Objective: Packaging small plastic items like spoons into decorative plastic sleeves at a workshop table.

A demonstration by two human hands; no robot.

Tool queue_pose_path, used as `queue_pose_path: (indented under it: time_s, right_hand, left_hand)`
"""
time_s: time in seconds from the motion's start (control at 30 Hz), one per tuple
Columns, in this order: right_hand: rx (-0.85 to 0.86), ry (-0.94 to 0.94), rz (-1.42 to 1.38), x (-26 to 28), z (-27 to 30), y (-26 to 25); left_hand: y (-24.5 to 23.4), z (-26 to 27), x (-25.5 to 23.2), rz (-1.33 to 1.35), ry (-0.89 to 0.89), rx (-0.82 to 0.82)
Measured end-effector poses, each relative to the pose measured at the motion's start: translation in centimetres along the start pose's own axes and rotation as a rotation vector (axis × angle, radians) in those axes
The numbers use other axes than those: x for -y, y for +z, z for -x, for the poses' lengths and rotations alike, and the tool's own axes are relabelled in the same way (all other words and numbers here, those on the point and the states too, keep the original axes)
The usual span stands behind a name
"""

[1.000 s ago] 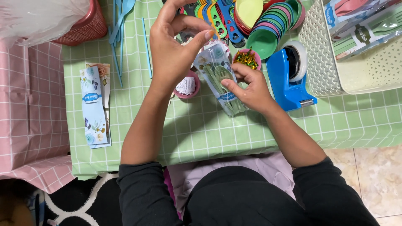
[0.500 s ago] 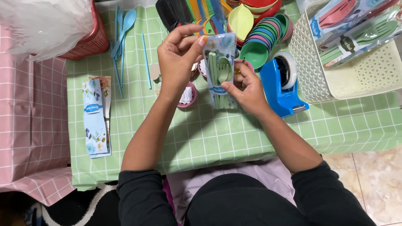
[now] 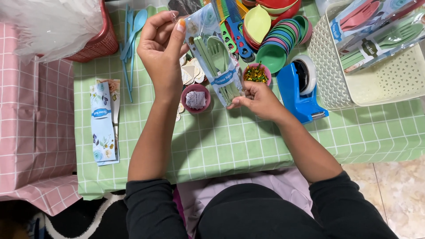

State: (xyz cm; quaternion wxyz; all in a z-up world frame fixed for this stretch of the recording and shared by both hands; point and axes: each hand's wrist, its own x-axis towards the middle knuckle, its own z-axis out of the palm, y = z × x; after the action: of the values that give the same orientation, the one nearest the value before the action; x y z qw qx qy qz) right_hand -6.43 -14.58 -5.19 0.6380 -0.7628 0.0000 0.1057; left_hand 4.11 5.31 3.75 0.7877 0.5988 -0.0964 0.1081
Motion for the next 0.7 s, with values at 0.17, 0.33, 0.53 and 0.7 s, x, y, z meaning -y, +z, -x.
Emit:
queue_pose_path:
  time_s: [0.17, 0.33, 0.53, 0.7]
  right_hand:
    - [0.02, -0.047, 0.086, -0.3, -0.1, 0.0]
    - [-0.109, -0.12, 0.208, 0.7, 0.4, 0.3]
    - [-0.302, -0.414, 0.175, 1.7, 1.4, 0.6]
    - [-0.476, -0.474, 0.206, -0.8, 0.9, 0.6]
  left_hand:
    - [-0.5, -0.8, 1.4, 0.137, -0.035, 0.195]
    - [-0.5, -1.0, 2.2, 0.266, -0.217, 0.242]
    - [0.4, 0.3, 1.0, 0.39, -0.326, 0.352]
    - [1.7, 1.4, 2.0, 0.357, -0.195, 0.246]
